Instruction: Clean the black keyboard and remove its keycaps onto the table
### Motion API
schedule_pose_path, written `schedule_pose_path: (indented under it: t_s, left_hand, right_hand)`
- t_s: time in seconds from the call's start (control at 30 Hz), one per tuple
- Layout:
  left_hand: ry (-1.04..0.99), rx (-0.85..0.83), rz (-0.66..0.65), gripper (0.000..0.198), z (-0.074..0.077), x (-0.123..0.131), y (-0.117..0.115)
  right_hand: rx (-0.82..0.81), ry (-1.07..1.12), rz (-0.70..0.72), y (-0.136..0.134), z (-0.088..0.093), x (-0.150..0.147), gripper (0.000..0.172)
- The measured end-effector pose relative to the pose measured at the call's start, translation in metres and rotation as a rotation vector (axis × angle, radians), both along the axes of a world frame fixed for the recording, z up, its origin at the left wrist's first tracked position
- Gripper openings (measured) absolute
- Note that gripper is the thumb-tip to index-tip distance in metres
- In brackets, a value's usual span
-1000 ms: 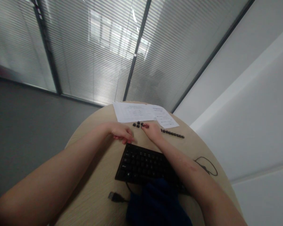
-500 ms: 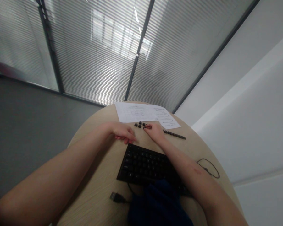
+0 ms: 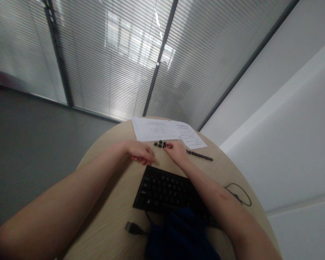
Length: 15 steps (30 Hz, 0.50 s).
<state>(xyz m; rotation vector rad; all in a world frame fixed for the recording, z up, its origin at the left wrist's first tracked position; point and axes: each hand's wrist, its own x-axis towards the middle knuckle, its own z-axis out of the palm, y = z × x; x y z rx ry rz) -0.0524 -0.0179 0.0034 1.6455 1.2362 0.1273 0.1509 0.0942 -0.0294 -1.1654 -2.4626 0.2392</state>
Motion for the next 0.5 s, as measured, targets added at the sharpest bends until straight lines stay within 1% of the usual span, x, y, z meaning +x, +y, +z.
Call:
schedule_pose_path:
  t_s: [0.07,0.13,0.2,0.27,0.3,0.37,0.43,0.5]
  left_hand:
    - [0.004,-0.01,0.002,0.051,0.0,0.0,0.0]
    - [0.008,-0.015,0.003,0.051,0.001,0.001,0.0]
    - [0.013,-0.011,0.002,0.05,0.001,0.001,0.001]
    - [0.015,-0.004,0.002,0.049,0.001,0.001,0.001]
    - [0.014,0.0,0.001,0.049,0.0,0.001,0.001]
    - [0.009,0.004,0.001,0.048,-0.001,0.001,0.002]
    - [0.001,0.002,0.006,0.047,-0.003,0.0,0.003]
    - [0.004,-0.01,0.022,0.046,-0.005,0.0,0.004]
  right_hand:
    - [0.009,0.01,0.0,-0.001,0.002,0.001,0.028]
    - [0.036,0.02,0.0,-0.001,0.006,0.003,0.027]
    - [0.091,0.052,0.015,-0.002,0.014,0.007,0.024]
    - [0.144,0.133,0.058,-0.006,0.025,0.016,0.029]
    - [0.145,0.195,0.084,-0.01,0.032,0.022,0.034]
    - [0.065,0.352,0.125,-0.021,0.044,0.036,0.043]
    - [-0.088,0.509,0.158,-0.037,0.055,0.05,0.054]
    - [-0.232,0.612,0.183,-0.055,0.062,0.059,0.064]
